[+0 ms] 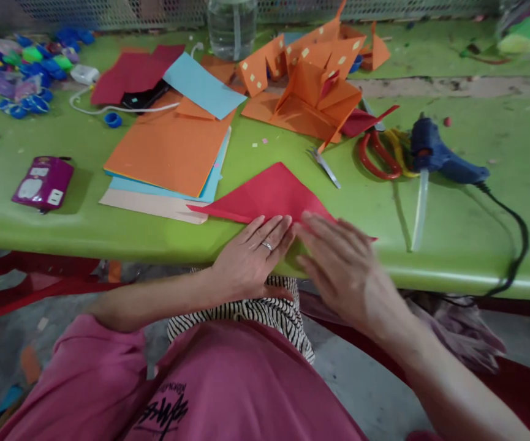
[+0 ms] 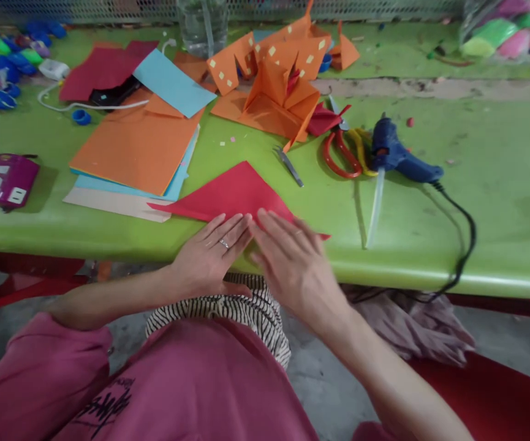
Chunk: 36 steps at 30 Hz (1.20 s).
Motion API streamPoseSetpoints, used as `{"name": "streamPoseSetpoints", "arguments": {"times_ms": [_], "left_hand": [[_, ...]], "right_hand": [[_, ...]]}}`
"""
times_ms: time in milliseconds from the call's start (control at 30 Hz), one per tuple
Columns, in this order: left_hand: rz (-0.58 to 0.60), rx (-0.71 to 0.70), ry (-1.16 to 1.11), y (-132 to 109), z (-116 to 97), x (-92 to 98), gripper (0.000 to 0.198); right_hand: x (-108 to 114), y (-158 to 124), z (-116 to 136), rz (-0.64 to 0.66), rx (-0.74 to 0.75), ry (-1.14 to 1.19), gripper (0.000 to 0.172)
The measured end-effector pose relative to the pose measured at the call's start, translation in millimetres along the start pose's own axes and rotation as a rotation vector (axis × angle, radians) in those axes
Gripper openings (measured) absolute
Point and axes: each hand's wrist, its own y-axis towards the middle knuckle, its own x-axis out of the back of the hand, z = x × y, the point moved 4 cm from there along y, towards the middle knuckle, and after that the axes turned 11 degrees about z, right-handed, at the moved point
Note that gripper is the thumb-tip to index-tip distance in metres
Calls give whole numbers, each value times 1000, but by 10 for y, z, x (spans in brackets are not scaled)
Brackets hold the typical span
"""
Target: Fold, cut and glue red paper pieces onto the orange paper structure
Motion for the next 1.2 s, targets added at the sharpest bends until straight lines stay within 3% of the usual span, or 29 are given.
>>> {"name": "streamPoseSetpoints", "arguments": {"times_ms": [133,267,633,700,767,867,933,1000,1067,1133,1200], "left_hand": [[72,-8,-17,8,29,19,114],[135,-57,-98,5,136,61,116],[200,66,-92,-476,830,207,120],[177,84,-65,-560,937,296,114],[122,85,-53,-622,993,389,94],[3,74,-44,-648,912,477,55],[-71,48,-11,-599,732,470,48],[-91,18,34,-497,506,398,58],[-31,17,21,-379,342,271,80],[37,62,6,-315,307,145,102],[69,93,-6,-348,383,63,111]], "right_hand": [[-262,35,130,2,13,23,74],[-316,0,90,6,23,31,88],[-340,0,91,17,7,19,86],[-330,-3,75,5,23,7,85],[-312,-15,50,-8,52,-15,83],[-291,-42,9,-18,91,-40,81],[-285,-56,-9,-31,97,-46,80],[-285,-63,-12,-51,99,-49,80],[-293,-66,-12,-63,95,-45,79],[-304,-67,-20,-59,76,-30,77],[-312,-69,-30,-53,64,-14,75]]}}
